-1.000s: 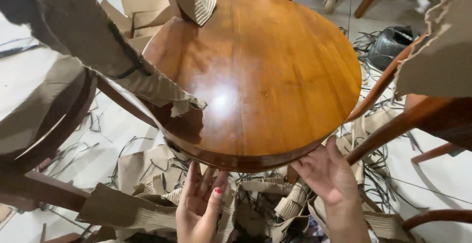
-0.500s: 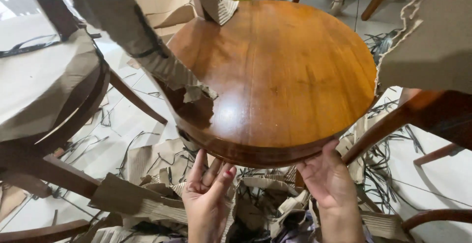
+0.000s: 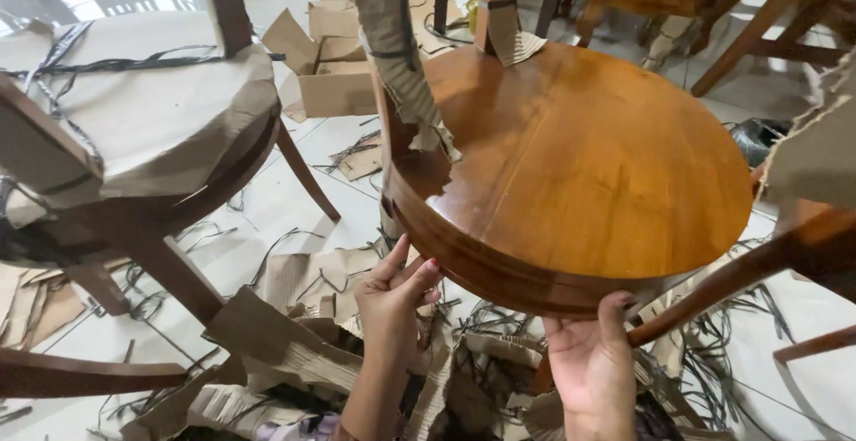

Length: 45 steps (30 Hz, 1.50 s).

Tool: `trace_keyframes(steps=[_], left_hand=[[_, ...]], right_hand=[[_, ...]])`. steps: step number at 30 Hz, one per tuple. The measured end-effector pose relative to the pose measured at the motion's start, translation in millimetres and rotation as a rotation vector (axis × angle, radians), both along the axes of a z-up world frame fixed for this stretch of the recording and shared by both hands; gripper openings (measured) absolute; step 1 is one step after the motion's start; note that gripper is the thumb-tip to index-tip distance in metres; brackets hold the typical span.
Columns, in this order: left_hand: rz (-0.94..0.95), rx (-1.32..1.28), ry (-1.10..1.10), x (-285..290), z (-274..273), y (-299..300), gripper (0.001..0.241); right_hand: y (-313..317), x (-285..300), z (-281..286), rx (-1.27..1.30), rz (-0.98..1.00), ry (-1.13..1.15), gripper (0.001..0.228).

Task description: Wrapping wooden chair legs with corrugated cardboard and securing them with plastic ties for protection during transport.

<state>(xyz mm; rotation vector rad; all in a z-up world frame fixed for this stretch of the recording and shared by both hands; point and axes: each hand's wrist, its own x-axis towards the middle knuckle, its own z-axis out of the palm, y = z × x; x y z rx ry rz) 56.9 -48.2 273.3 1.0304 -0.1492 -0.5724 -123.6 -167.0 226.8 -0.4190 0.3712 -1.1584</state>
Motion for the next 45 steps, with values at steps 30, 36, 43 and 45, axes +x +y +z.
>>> trace_keyframes(steps=[30, 36, 43, 45], left_hand=[[0.041, -0.372, -0.163, -60.4, -57.6, -0.4, 0.074], [-0.015, -0.396, -0.446, -83.7, -41.2, -12.8, 0.097], [0.048, -0.266, -0.592, -80.2, -70.7, -29.7, 0.113], [0.056, -0.333, -0.603, -78.1, -67.8, -30.4, 0.109]], right_hand=[[-52.7, -67.3, -87.7, -0.263, 0.427, 1.461, 0.101], [-69.8, -45.9, -150.9, -0.576, 0.401, 1.545, 0.075], [-40.6, -18.7, -108.4, -0.318, 0.149, 1.291, 0.153], [-40.8, -22.5, -122.9, -0.513, 0.258, 1.311, 0.061]])
